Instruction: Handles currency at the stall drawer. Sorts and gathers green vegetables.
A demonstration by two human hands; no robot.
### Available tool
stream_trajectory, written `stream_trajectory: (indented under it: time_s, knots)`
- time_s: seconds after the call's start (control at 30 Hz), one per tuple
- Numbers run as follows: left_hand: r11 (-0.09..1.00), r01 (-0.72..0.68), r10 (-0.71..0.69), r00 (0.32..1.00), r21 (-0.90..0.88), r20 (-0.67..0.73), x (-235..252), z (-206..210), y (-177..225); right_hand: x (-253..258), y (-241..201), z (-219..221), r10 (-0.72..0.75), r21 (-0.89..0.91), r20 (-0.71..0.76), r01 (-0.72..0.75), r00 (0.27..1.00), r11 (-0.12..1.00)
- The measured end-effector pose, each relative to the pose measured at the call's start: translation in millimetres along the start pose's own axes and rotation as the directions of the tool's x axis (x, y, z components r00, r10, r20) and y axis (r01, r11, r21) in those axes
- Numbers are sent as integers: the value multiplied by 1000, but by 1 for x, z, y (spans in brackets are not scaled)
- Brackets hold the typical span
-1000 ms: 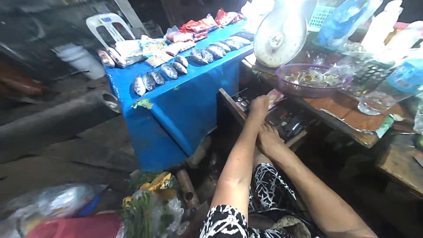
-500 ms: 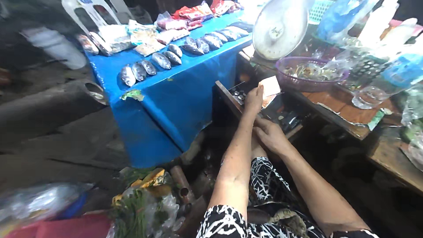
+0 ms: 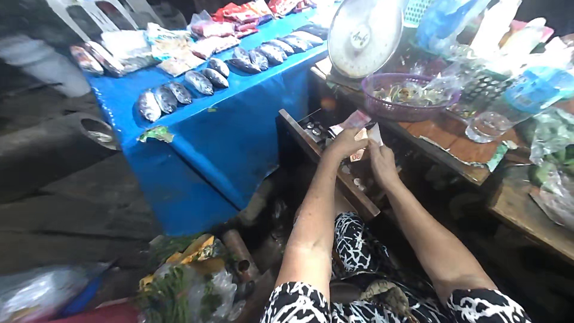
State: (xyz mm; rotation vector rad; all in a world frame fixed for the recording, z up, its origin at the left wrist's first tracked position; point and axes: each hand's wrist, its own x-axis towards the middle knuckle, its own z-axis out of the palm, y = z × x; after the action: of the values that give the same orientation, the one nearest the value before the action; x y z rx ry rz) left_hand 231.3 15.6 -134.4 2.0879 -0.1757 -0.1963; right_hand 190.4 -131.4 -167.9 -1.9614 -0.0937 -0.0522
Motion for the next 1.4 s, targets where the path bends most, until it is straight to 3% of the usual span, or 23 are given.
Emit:
stream_trajectory:
  time_s: [0.1, 0.13, 0.27, 0.37, 0.47, 0.53, 0.6, 0.7, 0.83, 1.17, 1.4]
  knots:
    - [968, 25, 0, 995, -250, 99, -7, 1, 3, 0, 5, 0, 72, 196, -96, -52, 993, 979]
    - [968, 47, -15, 991, -248, 133, -8, 1, 4, 0, 6, -2, 110, 284, -131, -69, 985, 956]
    - [998, 56, -54, 988, -10, 142, -5, 2, 4, 6, 10, -7, 196, 669, -175, -30, 965, 743]
    - [993, 68, -62, 996, 93, -64, -3, -2, 3, 8, 10, -12, 198, 843, -118, -7, 973, 538]
    - [977, 142, -77, 928, 157, -363, 0, -8, -1, 6, 12, -16, 188, 872, -58, -42, 980, 488]
    - [952, 188, -57, 885, 241, -463, 3, -10, 4, 5, 13, -18, 202, 866, -22, -82, 979, 493]
    - [919, 200, -39, 903, 339, -428, 7, -9, 7, 5, 16, -19, 196, 866, 11, -107, 980, 489]
    - [832, 213, -86, 962, 512, -260, 17, -4, -4, 4, 19, -18, 162, 866, 27, -105, 986, 489]
    - [712, 246, -166, 969, 657, -182, 30, -4, -10, 5, 16, -19, 164, 860, 20, -101, 986, 500]
    - [700, 194, -116, 980, 687, -160, 29, 0, -7, 1, 14, -19, 145, 835, -1, -79, 989, 545]
    - [645, 259, -176, 966, 719, -190, 31, 1, -5, -2, 16, -18, 124, 772, -16, -67, 992, 632]
